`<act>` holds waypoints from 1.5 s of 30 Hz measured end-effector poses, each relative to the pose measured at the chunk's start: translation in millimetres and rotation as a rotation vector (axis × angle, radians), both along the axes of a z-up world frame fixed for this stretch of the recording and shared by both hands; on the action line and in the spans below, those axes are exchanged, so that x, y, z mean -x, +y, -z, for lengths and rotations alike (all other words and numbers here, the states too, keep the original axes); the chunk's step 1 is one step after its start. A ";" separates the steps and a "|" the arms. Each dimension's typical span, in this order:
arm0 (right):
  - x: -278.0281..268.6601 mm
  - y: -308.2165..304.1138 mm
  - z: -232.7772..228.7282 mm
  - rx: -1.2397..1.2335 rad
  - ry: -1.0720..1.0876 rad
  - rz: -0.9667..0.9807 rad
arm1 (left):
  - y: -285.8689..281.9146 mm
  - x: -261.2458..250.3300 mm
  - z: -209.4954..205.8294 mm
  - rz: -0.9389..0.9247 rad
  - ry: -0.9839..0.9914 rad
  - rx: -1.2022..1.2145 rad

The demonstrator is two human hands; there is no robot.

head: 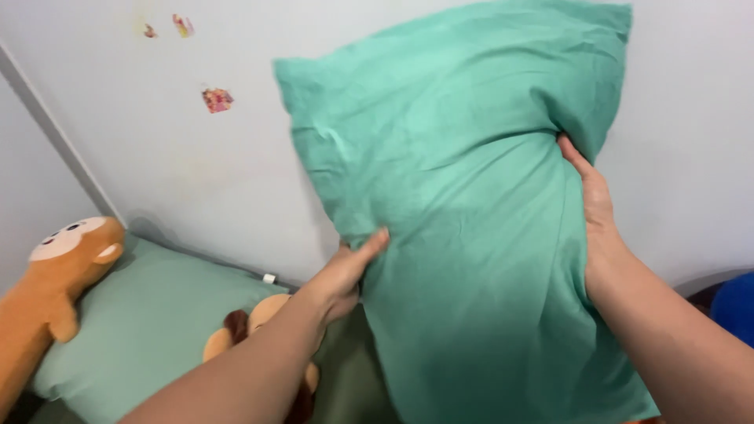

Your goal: The person handles a brown plush toy, a blue neck pillow, a green pillow, a tan stuffed dog, and a long orange stuffed monkey. They turn over, shake, and squeeze each item one at a time before placing them on the bed.

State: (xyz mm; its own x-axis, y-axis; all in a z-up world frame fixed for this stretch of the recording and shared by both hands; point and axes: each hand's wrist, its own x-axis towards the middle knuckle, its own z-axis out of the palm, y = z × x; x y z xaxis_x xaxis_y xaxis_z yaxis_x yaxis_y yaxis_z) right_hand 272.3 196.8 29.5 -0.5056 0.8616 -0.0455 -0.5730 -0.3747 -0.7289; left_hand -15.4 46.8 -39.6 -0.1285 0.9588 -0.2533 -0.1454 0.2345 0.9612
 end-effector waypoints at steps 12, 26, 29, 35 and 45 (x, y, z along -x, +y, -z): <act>-11.5 -42.4 -55.0 -0.277 -0.010 0.052 | 52.4 -53.5 -83.1 0.150 -0.520 -0.198; -46.7 -25.7 82.5 -0.198 0.147 -0.363 | 41.8 -39.2 -68.9 0.145 -0.704 -0.298; -27.0 -35.0 75.3 -0.204 0.170 -0.361 | 37.2 -7.2 -90.1 0.114 -0.655 -0.285; 4.6 -32.3 56.5 0.145 -0.028 -0.039 | 27.7 14.1 -87.1 0.111 -0.619 -0.415; 35.0 -21.1 30.2 0.208 -0.080 -0.158 | 27.7 34.4 -63.2 -0.067 -0.489 -0.183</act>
State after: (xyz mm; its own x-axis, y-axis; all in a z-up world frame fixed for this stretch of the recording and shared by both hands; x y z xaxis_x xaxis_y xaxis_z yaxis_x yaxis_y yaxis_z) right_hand 237.3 175.8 -0.7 -0.6207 0.7402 -0.2585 -0.4393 -0.6014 -0.6674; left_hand -49.8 74.5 23.6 -0.0997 0.9867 -0.1286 -0.5965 0.0442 0.8014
